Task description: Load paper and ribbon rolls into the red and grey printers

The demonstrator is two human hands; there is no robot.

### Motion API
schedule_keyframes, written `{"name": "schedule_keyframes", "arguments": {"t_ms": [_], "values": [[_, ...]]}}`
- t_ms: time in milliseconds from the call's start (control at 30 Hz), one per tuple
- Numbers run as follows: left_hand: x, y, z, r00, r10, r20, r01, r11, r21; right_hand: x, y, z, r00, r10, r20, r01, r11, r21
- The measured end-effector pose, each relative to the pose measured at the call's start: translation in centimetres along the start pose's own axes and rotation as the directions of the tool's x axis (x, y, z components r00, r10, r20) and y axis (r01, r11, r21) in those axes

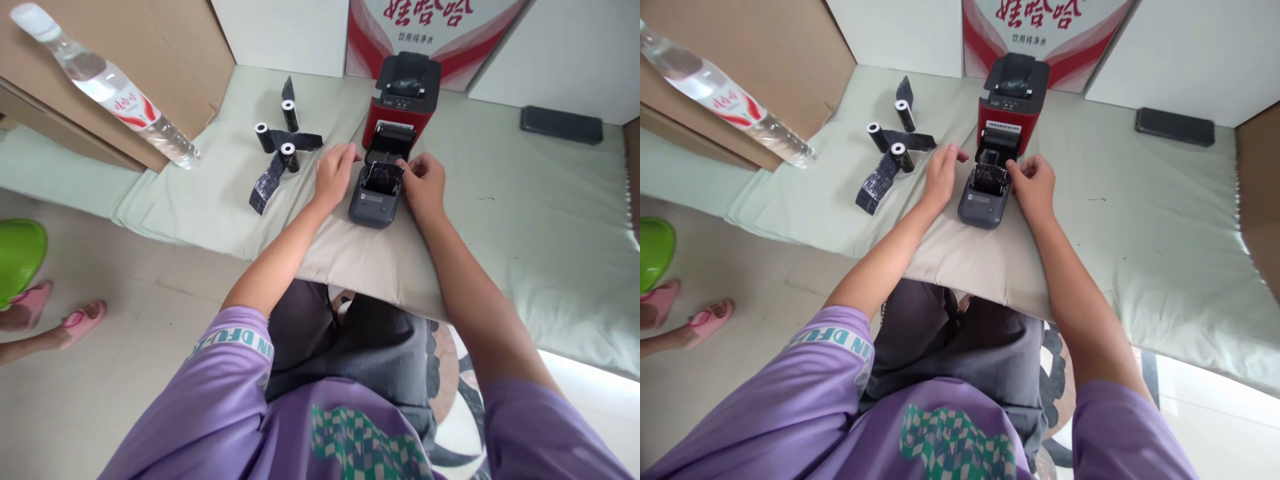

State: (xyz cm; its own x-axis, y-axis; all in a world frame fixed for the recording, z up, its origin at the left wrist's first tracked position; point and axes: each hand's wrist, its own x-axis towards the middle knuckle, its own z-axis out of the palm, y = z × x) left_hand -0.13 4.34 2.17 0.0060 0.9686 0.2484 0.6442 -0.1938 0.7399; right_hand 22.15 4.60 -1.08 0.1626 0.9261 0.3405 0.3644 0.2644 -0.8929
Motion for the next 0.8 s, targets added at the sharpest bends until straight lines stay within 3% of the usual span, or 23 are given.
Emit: {"name": "schedule_keyframes", "arguments": {"t_ms": [200,333,400,500,567,700,800], "values": [[-0.7,0.5,-0.6,0.981,0.138,0.137,-0.131,0.99,-0.056,-0.2,-0.2,0.4,0.999,-0.046,-0.007,0.046,0.997,-0.066],[-0.7,0.1,-1.1,0.917,0.349,0.195,-0.283,0.911,-0.301,-0.3,-0.4,0.3,1.0,-0.031,0.0,0.031,0.999,-0.013],[-0.2,0.1,-1.7,0.898,0.379,0.222,-0.301,0.899,-0.319,-0.2,-0.5,0.3,1.0,-0.028,-0.011,0.028,1.0,0.007],[1.3,1.0,-2.9,0.894,0.302,0.332,-0.275,0.953,-0.125,-0.1,-0.8,0.4,1.0,-0.009,-0.013,0.009,1.0,0.024],[2.5,2.2,-3.4,0.859,0.242,0.451,-0.291,0.956,0.043,0.0,-0.9,0.4,1.0,0.009,-0.012,-0.009,0.999,0.04],[4.2,5.3,-2.6,0.755,0.135,0.641,-0.407,0.864,0.298,0.0,-1.0,0.4,1.0,0.014,-0.006,-0.014,0.999,0.045],[4.6,7.1,-1.4,0.71,0.135,0.691,-0.483,0.807,0.339,-0.1,-0.8,0.5,1.0,0.0,0.004,0.0,1.0,0.008]]}}
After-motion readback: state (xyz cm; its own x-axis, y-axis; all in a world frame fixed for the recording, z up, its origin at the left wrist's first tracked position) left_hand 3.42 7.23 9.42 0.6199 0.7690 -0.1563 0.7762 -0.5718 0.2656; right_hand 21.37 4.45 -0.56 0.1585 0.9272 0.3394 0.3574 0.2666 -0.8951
